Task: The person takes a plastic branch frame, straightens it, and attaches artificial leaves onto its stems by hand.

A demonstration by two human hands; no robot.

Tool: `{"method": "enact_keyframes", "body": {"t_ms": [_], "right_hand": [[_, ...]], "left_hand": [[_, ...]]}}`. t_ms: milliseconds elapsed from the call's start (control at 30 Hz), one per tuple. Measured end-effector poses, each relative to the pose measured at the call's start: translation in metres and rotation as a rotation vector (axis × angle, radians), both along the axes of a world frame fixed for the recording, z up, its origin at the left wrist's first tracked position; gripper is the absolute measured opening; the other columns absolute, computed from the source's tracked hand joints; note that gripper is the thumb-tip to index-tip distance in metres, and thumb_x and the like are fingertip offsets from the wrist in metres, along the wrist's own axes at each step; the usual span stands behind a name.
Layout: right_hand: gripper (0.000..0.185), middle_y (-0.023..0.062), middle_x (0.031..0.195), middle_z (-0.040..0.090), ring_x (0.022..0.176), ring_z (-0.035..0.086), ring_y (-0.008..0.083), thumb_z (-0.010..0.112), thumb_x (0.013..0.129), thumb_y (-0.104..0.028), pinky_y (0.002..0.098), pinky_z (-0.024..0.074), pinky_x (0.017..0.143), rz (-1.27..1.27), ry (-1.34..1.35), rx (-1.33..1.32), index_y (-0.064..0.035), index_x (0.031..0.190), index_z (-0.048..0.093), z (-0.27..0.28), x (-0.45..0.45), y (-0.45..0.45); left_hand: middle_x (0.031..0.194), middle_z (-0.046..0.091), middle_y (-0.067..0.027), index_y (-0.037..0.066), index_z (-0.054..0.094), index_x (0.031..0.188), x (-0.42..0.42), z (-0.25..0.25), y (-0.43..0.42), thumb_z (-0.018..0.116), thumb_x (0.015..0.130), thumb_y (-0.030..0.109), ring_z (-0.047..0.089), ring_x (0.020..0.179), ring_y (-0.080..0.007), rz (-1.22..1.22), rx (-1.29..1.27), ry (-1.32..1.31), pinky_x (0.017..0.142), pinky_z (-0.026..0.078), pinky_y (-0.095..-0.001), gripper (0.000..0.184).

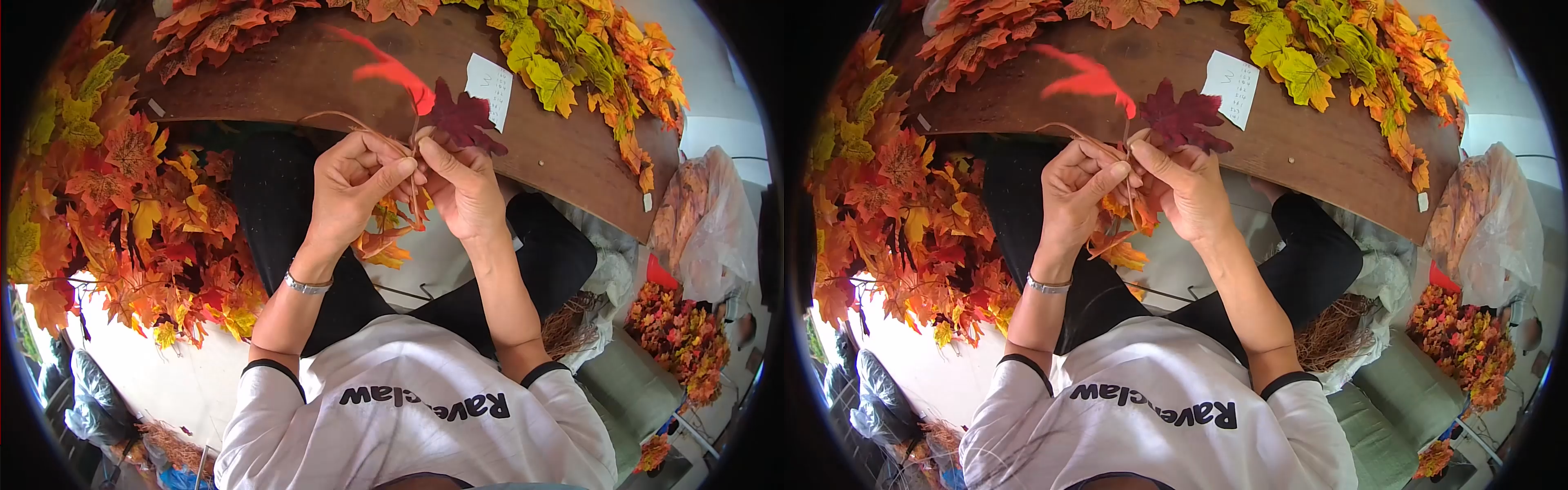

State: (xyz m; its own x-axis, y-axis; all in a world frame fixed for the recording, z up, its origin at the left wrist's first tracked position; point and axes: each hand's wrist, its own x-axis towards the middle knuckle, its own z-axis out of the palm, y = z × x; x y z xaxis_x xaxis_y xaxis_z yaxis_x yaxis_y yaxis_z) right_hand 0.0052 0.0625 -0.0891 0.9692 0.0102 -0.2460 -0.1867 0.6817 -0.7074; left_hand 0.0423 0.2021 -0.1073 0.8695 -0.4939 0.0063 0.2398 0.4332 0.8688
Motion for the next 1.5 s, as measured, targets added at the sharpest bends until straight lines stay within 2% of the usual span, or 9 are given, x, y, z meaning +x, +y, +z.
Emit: {"method": "enact_keyframes", "body": {"t_ms": [300,500,900,1100,1233,1300,1400,1433,1500], "right_hand": [[0.009,0.0037,0.073,0.058,0.064,0.052,0.0116,0.063,0.078,-0.009,0.0246,0.0425,0.060,-0.059,0.034,-0.028,-0.0014,0.083,0.060,-0.008,0.000,-0.003],[0.010,0.0039,0.069,0.053,0.066,0.051,0.0136,0.062,0.079,-0.010,0.0269,0.0424,0.064,-0.030,0.056,0.243,-0.0017,0.078,0.056,-0.021,-0.001,0.003],[0.011,0.0050,0.070,0.054,0.068,0.053,0.0150,0.062,0.079,-0.011,0.0279,0.0441,0.067,0.011,-0.001,0.166,-0.0018,0.078,0.056,-0.019,-0.003,0.005],[0.011,0.0069,0.068,0.056,0.063,0.056,0.0177,0.064,0.078,-0.009,0.0292,0.0469,0.060,0.091,-0.068,0.038,-0.0010,0.078,0.056,-0.023,-0.006,-0.001],[0.011,0.0069,0.068,0.057,0.066,0.058,0.0170,0.066,0.076,-0.007,0.0290,0.0474,0.060,0.089,-0.100,-0.111,0.0002,0.077,0.057,-0.010,-0.006,-0.005],[0.011,0.0067,0.068,0.058,0.069,0.058,0.0158,0.066,0.076,-0.006,0.0283,0.0473,0.062,0.046,-0.121,-0.170,0.0012,0.078,0.058,-0.020,-0.006,-0.007],[0.009,0.0048,0.070,0.058,0.070,0.058,0.0128,0.063,0.079,-0.007,0.0278,0.0465,0.063,-0.284,-0.339,-0.993,0.0004,0.084,0.059,-0.017,-0.016,0.000],[0.010,0.0048,0.075,0.058,0.069,0.059,0.0153,0.062,0.076,-0.004,0.0267,0.0452,0.061,-0.308,-0.369,-1.117,-0.0022,0.086,0.060,-0.021,-0.019,0.000],[0.014,0.0064,0.079,0.057,0.067,0.059,0.0186,0.063,0.072,-0.002,0.0256,0.0444,0.058,-0.261,-0.423,-1.050,-0.0029,0.085,0.059,-0.017,-0.032,0.000]], "left_hand": [[0.075,0.061,-0.0094,-0.001,0.051,0.083,-0.001,-0.001,-0.001,0.059,0.082,0.003,0.059,0.066,-0.0114,0.003,0.022,0.012,0.057,0.048,-0.0208,0.009],[0.077,0.060,-0.0084,-0.002,0.050,0.089,0.002,0.000,-0.003,0.059,0.081,0.001,0.060,0.071,-0.0123,0.025,-0.028,0.048,0.058,0.048,-0.0211,0.013],[0.075,0.060,-0.0084,-0.002,0.050,0.093,0.003,-0.002,0.000,0.058,0.082,0.001,0.059,0.068,-0.0114,-0.029,-0.108,0.140,0.059,0.046,-0.0202,0.014],[0.074,0.061,-0.0092,-0.001,0.051,0.097,0.004,0.001,0.005,0.059,0.082,0.003,0.059,0.066,-0.0111,-0.138,-0.159,0.238,0.055,0.046,-0.0200,0.017],[0.074,0.061,-0.0096,-0.001,0.051,0.098,0.008,-0.001,0.005,0.060,0.082,0.006,0.059,0.062,-0.0110,-0.216,-0.129,0.275,0.052,0.046,-0.0202,0.020],[0.073,0.062,-0.0090,-0.002,0.050,0.099,0.007,0.001,0.002,0.060,0.083,0.007,0.059,0.060,-0.0111,-0.119,0.051,0.232,0.051,0.046,-0.0203,0.021],[0.071,0.061,-0.0076,-0.003,0.051,0.097,0.006,0.002,0.003,0.057,0.083,0.005,0.058,0.056,-0.0104,0.085,0.229,0.167,0.051,0.047,-0.0203,0.017],[0.072,0.061,-0.0075,-0.003,0.051,0.097,0.007,0.007,0.003,0.056,0.083,0.004,0.058,0.056,-0.0103,0.172,0.257,0.187,0.052,0.047,-0.0205,0.017],[0.072,0.060,-0.0029,-0.002,0.054,0.091,0.006,0.012,0.001,0.057,0.079,0.000,0.055,0.060,-0.0065,0.273,0.242,0.156,0.054,0.045,-0.0199,0.013]]}}
